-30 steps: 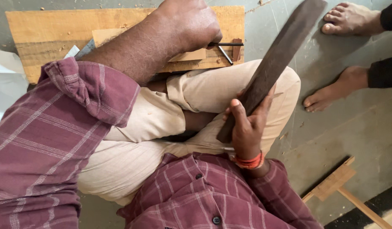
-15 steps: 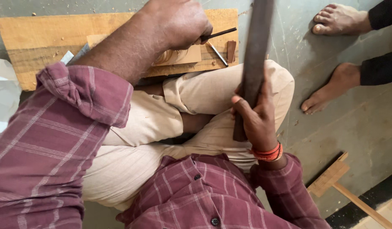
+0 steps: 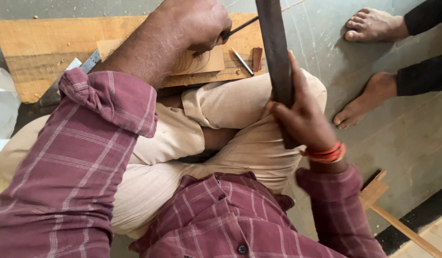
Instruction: The person sits cross-legged on the floor and carves a floral design into a rectangular piece of wood. They use a chisel held in the left hand and a wooden mallet in the right hand to strike the chisel, removing wood shavings. The person occasionally pauses to inspect the carving and adjust the wood's position.
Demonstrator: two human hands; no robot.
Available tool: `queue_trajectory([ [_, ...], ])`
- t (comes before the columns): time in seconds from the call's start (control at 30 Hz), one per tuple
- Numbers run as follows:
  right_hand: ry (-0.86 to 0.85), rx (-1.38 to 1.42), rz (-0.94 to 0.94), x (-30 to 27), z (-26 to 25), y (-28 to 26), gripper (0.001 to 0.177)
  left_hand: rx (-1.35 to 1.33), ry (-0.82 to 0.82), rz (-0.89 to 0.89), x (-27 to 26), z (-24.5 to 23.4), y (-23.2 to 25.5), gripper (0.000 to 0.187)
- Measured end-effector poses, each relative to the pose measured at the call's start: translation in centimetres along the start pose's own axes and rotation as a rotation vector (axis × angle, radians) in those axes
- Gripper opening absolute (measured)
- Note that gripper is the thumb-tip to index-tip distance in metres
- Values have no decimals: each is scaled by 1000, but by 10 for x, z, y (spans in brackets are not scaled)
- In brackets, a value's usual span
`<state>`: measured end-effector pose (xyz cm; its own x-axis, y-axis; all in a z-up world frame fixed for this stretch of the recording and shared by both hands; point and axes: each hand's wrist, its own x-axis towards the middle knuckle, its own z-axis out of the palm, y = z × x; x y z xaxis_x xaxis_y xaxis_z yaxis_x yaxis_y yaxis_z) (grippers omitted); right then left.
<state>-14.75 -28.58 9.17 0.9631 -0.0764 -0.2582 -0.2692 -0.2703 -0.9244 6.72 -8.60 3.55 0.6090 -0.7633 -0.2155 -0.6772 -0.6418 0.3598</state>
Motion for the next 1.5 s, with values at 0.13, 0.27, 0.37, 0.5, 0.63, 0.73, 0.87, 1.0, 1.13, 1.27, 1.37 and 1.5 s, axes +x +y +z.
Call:
queue_trajectory([
  [0.13,-21,-57,-28,10,-6,-2,93,-19,9,-16,0,3,-2,26],
  [0.27,-201,-371,-272,15,-14,-1,91,-31,10,-30,-3,8,-3,27],
  [0.37,-44,5,17,17,-17,-4,93,-31,84,-10,-9,11,-9,28],
  [0.5,-140,-240,-50,23,-21,-12,93,-136,116,-61,-16,18,-13,26],
  [0.63,-168,-133,-18,34,-24,-29,94,-70,182,-32,-15,15,-14,23],
  [0.73,-225,-377,-61,39,-24,-37,96,-64,206,-56,-18,20,-13,24],
  [0.87,-248,-362,60,46,-29,-50,94,-110,229,-104,-20,19,-12,20],
  [1.0,-208,-348,-67,49,-26,-51,94,-124,241,-100,-25,20,-11,18],
  [1.13,-291,-456,-36,52,-31,-59,95,-78,325,-142,-33,23,-7,14],
  [1.27,-250,-473,-218,51,-29,-62,91,-88,390,-213,-46,34,-8,15],
  [1.37,-328,-722,-52,52,-32,-67,100,-138,477,-243,-52,39,-11,19],
  [1.5,-255,-701,-269,51,-32,-69,94,-211,547,-280,-59,45,-13,20],
])
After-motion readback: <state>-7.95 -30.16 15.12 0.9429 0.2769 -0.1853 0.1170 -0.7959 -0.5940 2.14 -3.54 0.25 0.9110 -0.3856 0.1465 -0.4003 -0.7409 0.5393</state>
